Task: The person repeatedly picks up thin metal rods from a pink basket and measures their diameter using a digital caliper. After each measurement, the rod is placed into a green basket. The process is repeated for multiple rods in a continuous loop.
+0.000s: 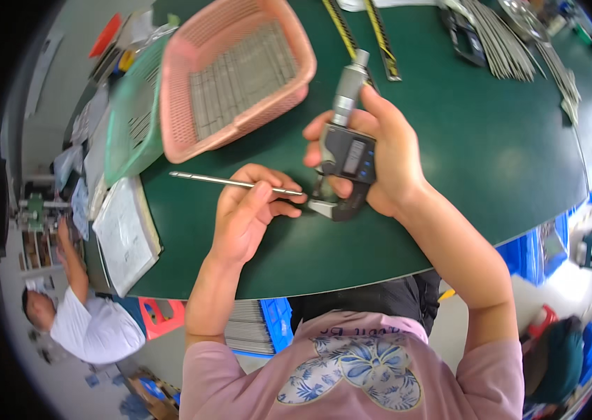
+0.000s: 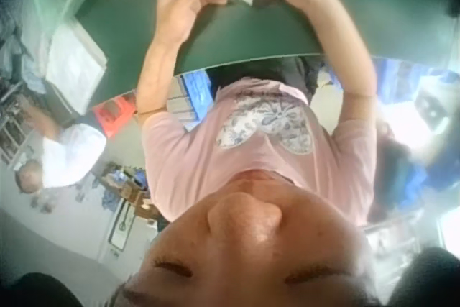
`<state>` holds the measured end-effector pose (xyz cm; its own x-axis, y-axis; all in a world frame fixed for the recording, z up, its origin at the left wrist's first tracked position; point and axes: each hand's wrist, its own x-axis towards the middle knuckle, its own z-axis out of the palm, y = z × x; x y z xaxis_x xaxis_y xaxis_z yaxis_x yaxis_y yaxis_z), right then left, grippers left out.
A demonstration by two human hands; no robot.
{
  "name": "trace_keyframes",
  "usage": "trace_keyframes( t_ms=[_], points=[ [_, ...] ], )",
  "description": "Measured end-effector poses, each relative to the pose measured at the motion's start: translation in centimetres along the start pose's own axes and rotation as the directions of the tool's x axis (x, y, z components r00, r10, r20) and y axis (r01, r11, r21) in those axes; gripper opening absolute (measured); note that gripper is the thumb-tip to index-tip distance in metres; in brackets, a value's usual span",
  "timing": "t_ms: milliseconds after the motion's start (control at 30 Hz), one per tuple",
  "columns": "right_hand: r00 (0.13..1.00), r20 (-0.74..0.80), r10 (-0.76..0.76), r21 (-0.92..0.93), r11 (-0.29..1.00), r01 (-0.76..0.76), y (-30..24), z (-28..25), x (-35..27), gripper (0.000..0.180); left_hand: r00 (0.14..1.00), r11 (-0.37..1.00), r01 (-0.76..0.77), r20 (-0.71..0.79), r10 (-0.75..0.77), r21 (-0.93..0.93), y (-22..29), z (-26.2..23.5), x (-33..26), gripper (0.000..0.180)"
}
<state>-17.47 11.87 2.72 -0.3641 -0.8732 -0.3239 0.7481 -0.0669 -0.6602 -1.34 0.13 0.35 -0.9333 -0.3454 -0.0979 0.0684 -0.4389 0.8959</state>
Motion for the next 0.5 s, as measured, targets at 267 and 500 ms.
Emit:
trace_keyframes(
  t_ms=[267,500],
  points=[
    [0.998,0.067,0.006,0.029,1.0,-0.008,0.79,-0.16,-0.45,0.059,0.997,0.998,0.055,0.046,-0.055,-0.001,-0.49,0.15,-0.54,0.018],
    [0.997,0.071,0.01,0.011,1.0,-0.011,1.02,-0.05,-0.22,0.06,0.997,0.998,0.044,0.055,-0.047,0.04,-0.3,0.0,-0.62,0.02]
  ],
)
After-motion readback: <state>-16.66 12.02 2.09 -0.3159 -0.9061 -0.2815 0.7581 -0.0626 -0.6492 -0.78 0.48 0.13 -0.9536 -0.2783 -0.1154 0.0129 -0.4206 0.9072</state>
